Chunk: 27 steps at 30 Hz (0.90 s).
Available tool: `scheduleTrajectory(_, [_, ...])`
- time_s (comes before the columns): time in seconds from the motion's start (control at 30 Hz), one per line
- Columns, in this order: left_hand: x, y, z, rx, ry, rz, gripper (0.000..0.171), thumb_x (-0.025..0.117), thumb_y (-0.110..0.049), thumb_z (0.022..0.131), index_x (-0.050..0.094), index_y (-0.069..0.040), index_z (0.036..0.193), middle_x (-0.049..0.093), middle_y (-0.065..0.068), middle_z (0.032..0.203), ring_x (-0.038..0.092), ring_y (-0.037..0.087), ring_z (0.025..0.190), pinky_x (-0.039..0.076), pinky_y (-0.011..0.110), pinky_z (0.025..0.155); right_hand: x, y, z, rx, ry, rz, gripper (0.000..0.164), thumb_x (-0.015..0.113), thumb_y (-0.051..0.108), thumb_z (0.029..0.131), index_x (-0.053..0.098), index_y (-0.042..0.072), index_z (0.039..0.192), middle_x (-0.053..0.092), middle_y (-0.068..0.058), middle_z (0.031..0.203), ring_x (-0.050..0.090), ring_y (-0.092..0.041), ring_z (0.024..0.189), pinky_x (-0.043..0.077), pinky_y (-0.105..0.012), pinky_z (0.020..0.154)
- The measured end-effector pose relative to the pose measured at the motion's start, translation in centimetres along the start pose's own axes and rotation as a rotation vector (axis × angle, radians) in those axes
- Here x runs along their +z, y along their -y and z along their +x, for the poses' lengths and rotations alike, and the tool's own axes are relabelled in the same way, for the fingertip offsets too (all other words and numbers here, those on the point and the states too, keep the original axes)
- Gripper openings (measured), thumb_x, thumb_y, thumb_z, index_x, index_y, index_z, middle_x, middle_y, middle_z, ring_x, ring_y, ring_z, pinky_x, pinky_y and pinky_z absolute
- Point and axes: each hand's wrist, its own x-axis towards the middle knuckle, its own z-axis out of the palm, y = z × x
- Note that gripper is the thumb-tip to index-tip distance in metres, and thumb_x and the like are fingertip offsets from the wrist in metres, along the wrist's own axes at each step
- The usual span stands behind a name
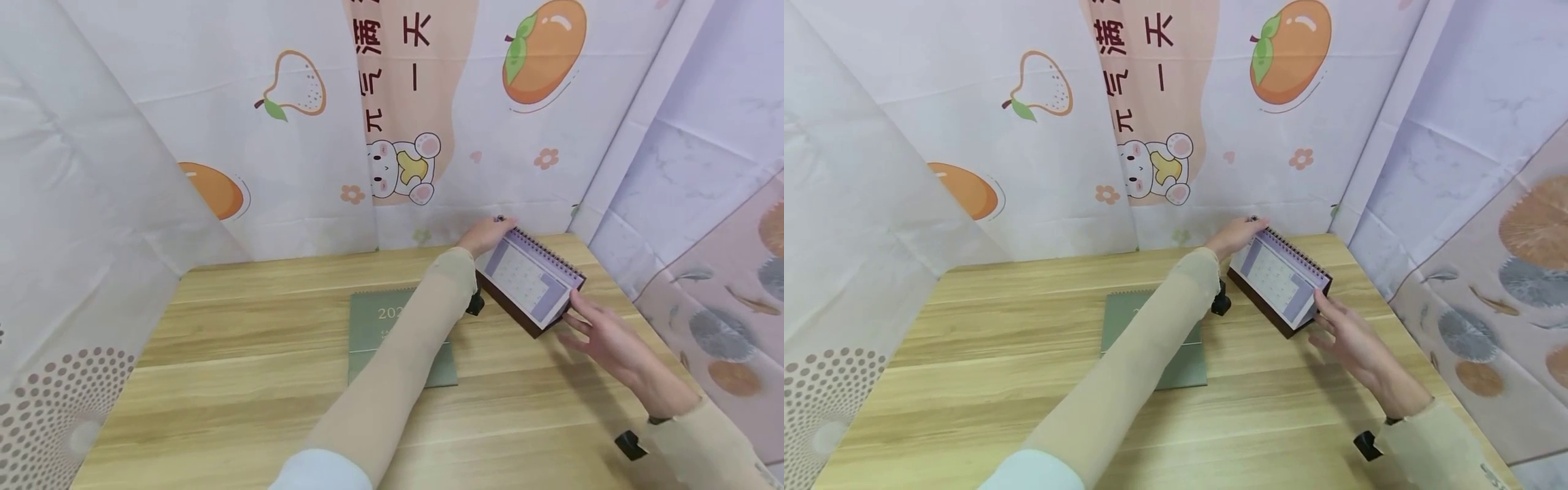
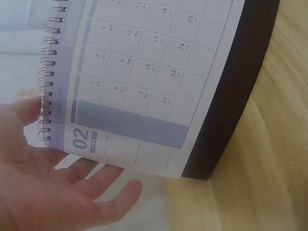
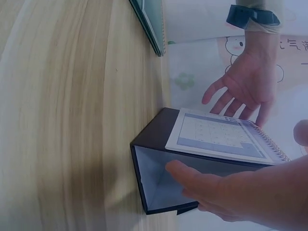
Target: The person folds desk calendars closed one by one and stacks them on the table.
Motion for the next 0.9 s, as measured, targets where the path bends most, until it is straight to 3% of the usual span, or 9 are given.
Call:
scheduleTrajectory(0.17, [0.1,0.0,0.0,0.01,-0.015,-0.019,0.059,0.045,-0.06,0.102,0.057,-0.016,0.139,0.057,0.001,0.141,0.049,0.02,0.134,0.037,0.041,0.113,0.0,-0.2,0.1,0.013,0.014,0.059,0.058,0.032,0.043,0.111,0.019,0.023,0.164,-0.014,-0.014,0.168,-0.012,-0.048,0.148,0.054,-0.03,0.093])
scheduleTrajectory(0.4, [0.0,-0.3,-0.4,0.019,-0.032,-0.046,0.06,0.046,-0.056,0.103,0.05,-0.018,0.149,0.052,-0.001,0.15,0.045,0.019,0.139,0.035,0.039,0.115,-0.2,-0.3,0.2,-0.002,0.035,0.072,0.053,0.03,0.043,0.111,0.026,0.029,0.162,0.01,-0.007,0.163,-0.012,-0.05,0.147,0.053,-0.033,0.094])
scheduleTrajectory(0.6, [0.1,-0.8,-0.9,0.01,-0.059,-0.076,0.059,0.05,-0.053,0.103,0.047,-0.02,0.152,0.051,-0.002,0.151,0.044,0.018,0.14,0.035,0.038,0.116,-0.4,-0.3,0.2,0.005,0.017,0.109,0.048,0.031,0.043,0.111,0.034,0.034,0.158,-0.003,-0.003,0.166,-0.016,-0.048,0.148,0.054,-0.032,0.093])
scheduleTrajectory(0.67, [0.1,-0.8,-0.9,0.013,-0.069,-0.073,0.059,0.051,-0.052,0.103,0.047,-0.019,0.152,0.051,-0.002,0.151,0.045,0.018,0.14,0.036,0.038,0.115,-0.5,-0.4,0.2,0.003,0.01,0.129,0.045,0.032,0.042,0.111,0.04,0.035,0.155,0.001,0.001,0.165,-0.017,-0.047,0.148,0.054,-0.032,0.092])
scheduleTrajectory(0.73, [0.2,-0.7,-0.9,0.016,-0.077,-0.072,0.059,0.051,-0.051,0.103,0.047,-0.019,0.152,0.051,-0.002,0.151,0.045,0.019,0.139,0.036,0.038,0.115,-0.8,-0.5,0.2,-0.007,0.017,0.148,0.043,0.032,0.041,0.111,0.046,0.035,0.151,0.015,0.004,0.162,-0.007,-0.043,0.149,0.054,-0.033,0.093])
scheduleTrajectory(0.8, [0.3,-0.6,-0.7,0.02,-0.084,-0.07,0.06,0.052,-0.051,0.103,0.046,-0.019,0.153,0.051,-0.001,0.151,0.046,0.019,0.139,0.036,0.038,0.115,-1.1,-0.5,0.2,-0.026,0.046,0.176,0.041,0.031,0.038,0.111,0.05,0.034,0.147,0.029,0.008,0.154,0.016,-0.035,0.147,0.054,-0.035,0.094])
scheduleTrajectory(0.9, [0.4,-0.6,-0.5,0.026,-0.083,-0.071,0.06,0.052,-0.051,0.103,0.046,-0.019,0.153,0.051,-0.001,0.151,0.045,0.019,0.139,0.036,0.039,0.115,-1.7,-0.3,0.2,-0.061,0.09,0.228,0.04,0.03,0.033,0.112,0.056,0.032,0.143,0.043,0.014,0.141,0.044,-0.019,0.128,0.054,-0.038,0.095])
